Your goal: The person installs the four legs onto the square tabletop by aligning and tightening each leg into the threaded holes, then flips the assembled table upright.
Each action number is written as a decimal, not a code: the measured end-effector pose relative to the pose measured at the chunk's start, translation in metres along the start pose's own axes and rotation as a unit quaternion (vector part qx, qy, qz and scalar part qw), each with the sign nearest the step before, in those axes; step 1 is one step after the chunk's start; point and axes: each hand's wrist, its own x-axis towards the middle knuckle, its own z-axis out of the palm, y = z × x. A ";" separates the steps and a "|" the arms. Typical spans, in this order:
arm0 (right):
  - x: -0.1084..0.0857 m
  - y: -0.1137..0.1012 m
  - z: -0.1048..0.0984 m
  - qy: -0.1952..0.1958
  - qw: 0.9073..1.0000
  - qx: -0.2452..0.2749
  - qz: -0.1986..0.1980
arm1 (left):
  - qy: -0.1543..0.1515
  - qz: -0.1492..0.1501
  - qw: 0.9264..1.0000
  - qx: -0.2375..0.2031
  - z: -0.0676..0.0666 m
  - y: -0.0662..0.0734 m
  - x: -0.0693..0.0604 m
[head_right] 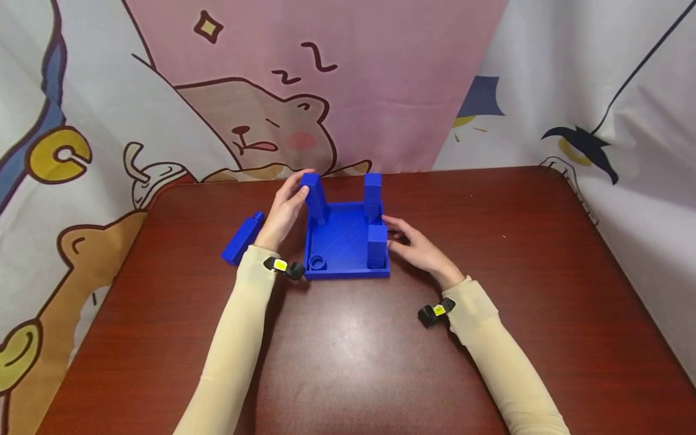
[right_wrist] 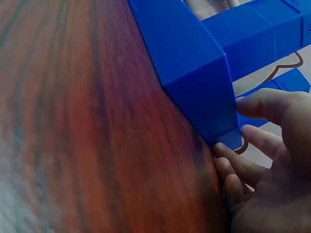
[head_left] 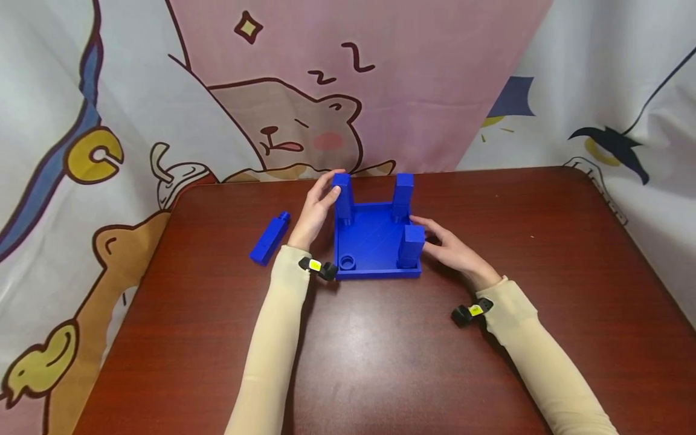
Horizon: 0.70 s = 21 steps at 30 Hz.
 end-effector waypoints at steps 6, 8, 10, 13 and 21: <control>-0.005 -0.026 0.001 -0.003 1.000 0.001 -0.014 | -0.023 0.002 0.996 -0.088 0.001 -0.020 0.007; -0.006 -0.033 0.000 -0.006 1.000 -0.006 -0.021 | -0.026 0.006 0.995 -0.099 0.001 -0.021 0.006; -0.006 -0.036 0.000 -0.009 1.000 -0.008 -0.020 | -0.029 0.007 0.994 -0.104 0.000 -0.021 0.006; -0.006 -0.039 0.000 -0.011 1.000 -0.009 -0.013 | -0.036 -0.001 0.993 -0.108 -0.003 -0.020 0.003; -0.005 -0.036 -0.001 -0.011 1.000 -0.007 -0.004 | 0.007 -0.026 1.000 -0.006 -0.005 0.003 -0.012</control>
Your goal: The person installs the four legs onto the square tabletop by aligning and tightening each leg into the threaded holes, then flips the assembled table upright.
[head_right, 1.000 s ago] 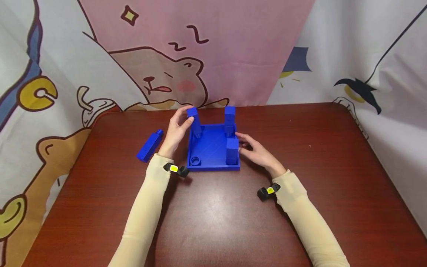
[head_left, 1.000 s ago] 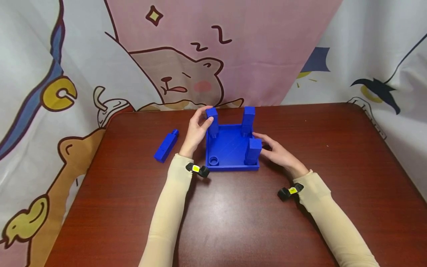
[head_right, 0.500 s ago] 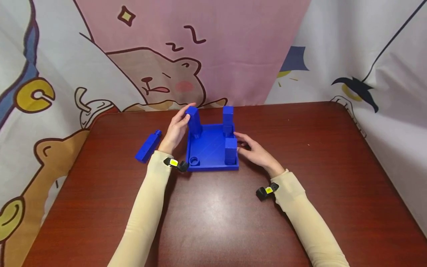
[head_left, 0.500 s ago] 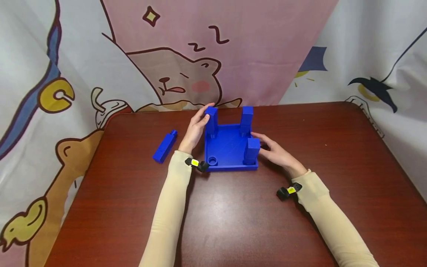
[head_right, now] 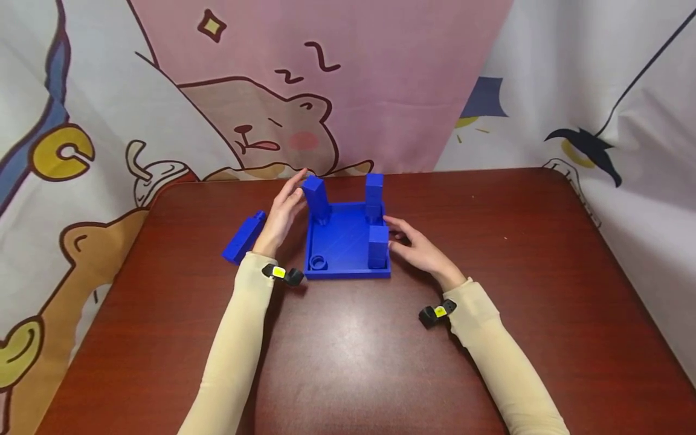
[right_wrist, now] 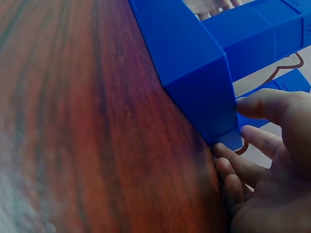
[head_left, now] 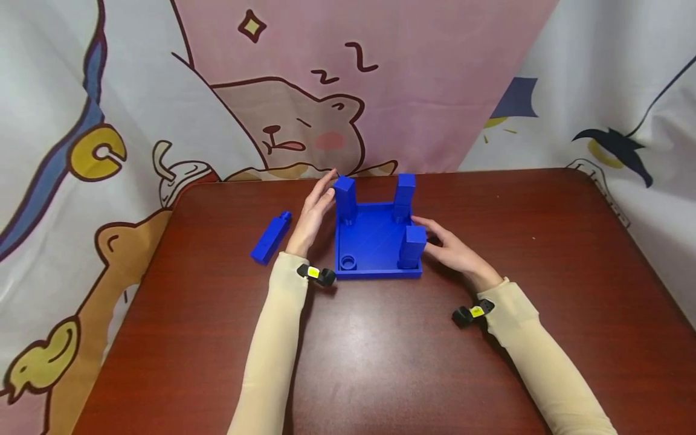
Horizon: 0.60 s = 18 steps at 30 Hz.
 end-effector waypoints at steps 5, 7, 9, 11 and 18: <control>0.000 0.000 0.001 0.004 1.000 -0.001 -0.007 | 0.068 0.042 0.993 0.083 0.011 0.018 -0.005; 0.001 0.000 0.001 0.005 1.000 -0.001 -0.007 | 0.091 0.064 0.986 0.126 0.014 0.013 -0.002; 0.001 0.001 0.001 0.005 1.000 0.002 -0.006 | 0.106 0.084 0.973 0.185 0.017 0.004 0.002; 0.000 0.001 0.000 0.005 1.000 0.004 -0.004 | 0.112 0.098 0.960 0.236 0.021 -0.001 0.004; 0.000 0.002 0.000 -0.002 1.000 0.011 0.000 | 0.136 0.125 0.945 0.271 0.026 -0.008 0.006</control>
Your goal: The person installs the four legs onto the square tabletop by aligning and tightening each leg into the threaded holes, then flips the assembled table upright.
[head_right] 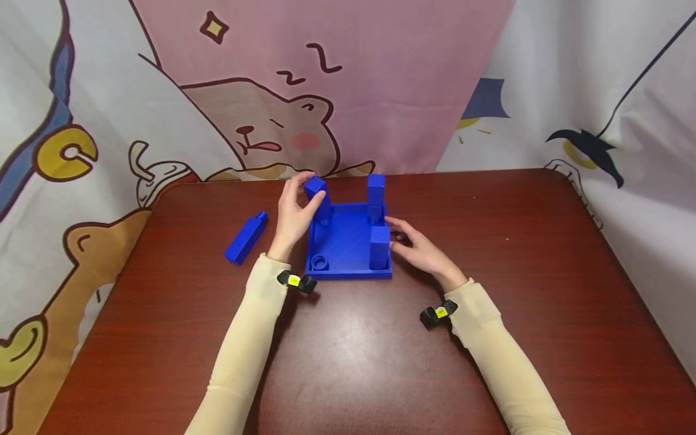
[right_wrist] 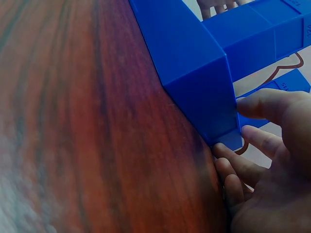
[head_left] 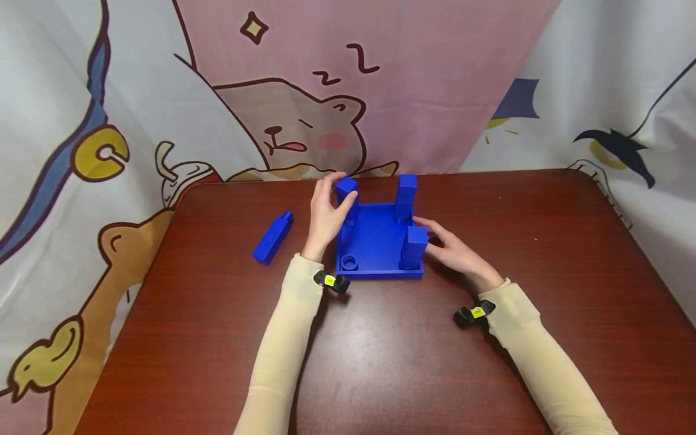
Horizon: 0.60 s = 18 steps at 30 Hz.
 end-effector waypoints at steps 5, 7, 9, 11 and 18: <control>0.000 -0.001 0.000 0.002 1.000 -0.004 -0.010 | -0.019 -0.017 0.997 -0.079 -0.003 -0.006 0.003; 0.000 -0.001 0.000 0.003 1.000 -0.007 -0.012 | -0.037 -0.033 0.992 -0.114 -0.006 -0.008 0.004; 0.000 -0.001 0.000 0.004 1.000 -0.009 -0.012 | -0.056 -0.051 0.986 -0.150 -0.009 -0.011 0.006; 0.000 -0.001 0.000 0.004 1.000 -0.010 -0.010 | -0.073 -0.070 0.979 -0.174 -0.013 -0.010 0.007; -0.001 -0.004 0.002 0.005 1.000 -0.011 -0.009 | -0.110 -0.099 0.969 -0.198 -0.025 0.001 0.008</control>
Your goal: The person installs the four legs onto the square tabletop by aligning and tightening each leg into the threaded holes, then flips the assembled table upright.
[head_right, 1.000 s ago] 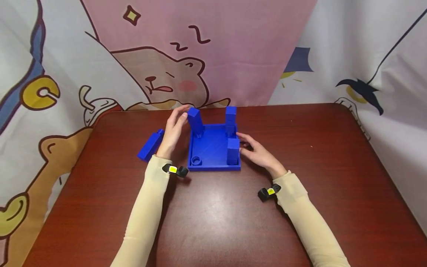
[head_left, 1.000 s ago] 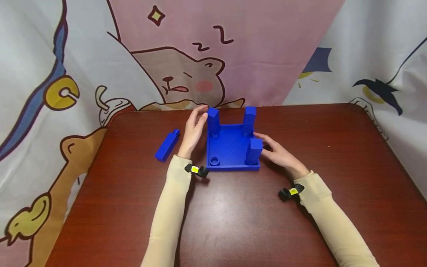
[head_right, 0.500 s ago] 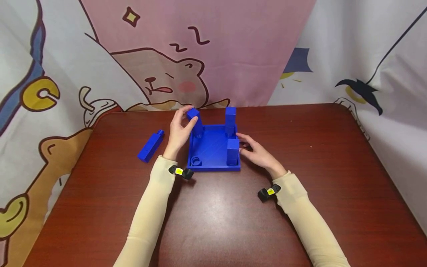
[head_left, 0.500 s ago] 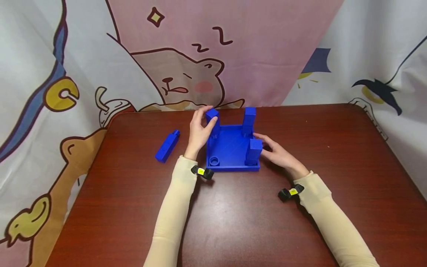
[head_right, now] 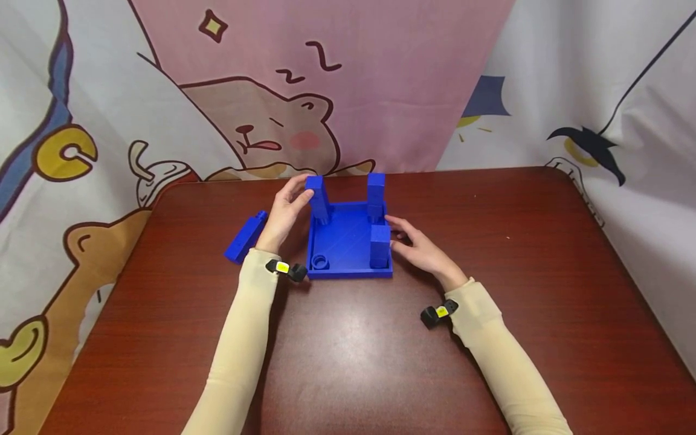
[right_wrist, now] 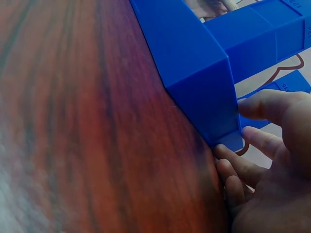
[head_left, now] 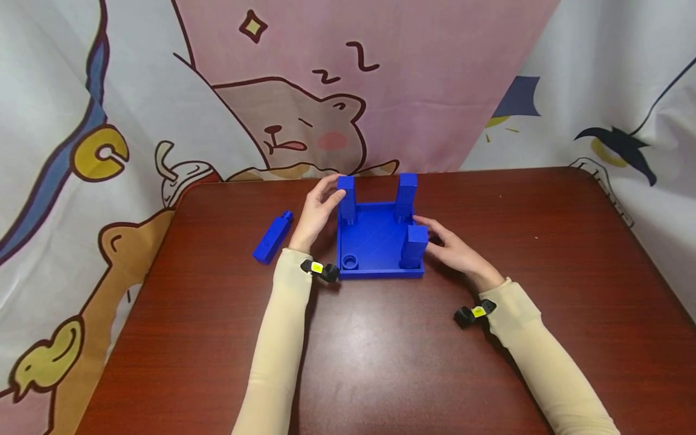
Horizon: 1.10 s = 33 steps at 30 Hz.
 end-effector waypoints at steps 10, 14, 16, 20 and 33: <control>0.001 0.020 0.000 0.007 1.000 -0.008 0.001 | -0.024 0.015 1.000 -0.004 -0.002 0.000 0.002; 0.004 0.037 0.000 0.012 1.000 -0.013 0.005 | -0.033 0.009 0.999 -0.007 -0.006 -0.001 0.004; 0.005 0.040 0.000 0.013 1.000 -0.013 0.011 | -0.038 0.008 0.999 -0.010 -0.008 -0.002 0.004; 0.005 0.041 0.000 0.007 1.000 -0.009 0.018 | -0.048 0.005 0.998 -0.032 -0.011 -0.003 0.006; 0.004 0.024 -0.001 -0.002 1.000 -0.004 0.030 | -0.029 -0.008 0.998 -0.048 -0.005 -0.013 0.003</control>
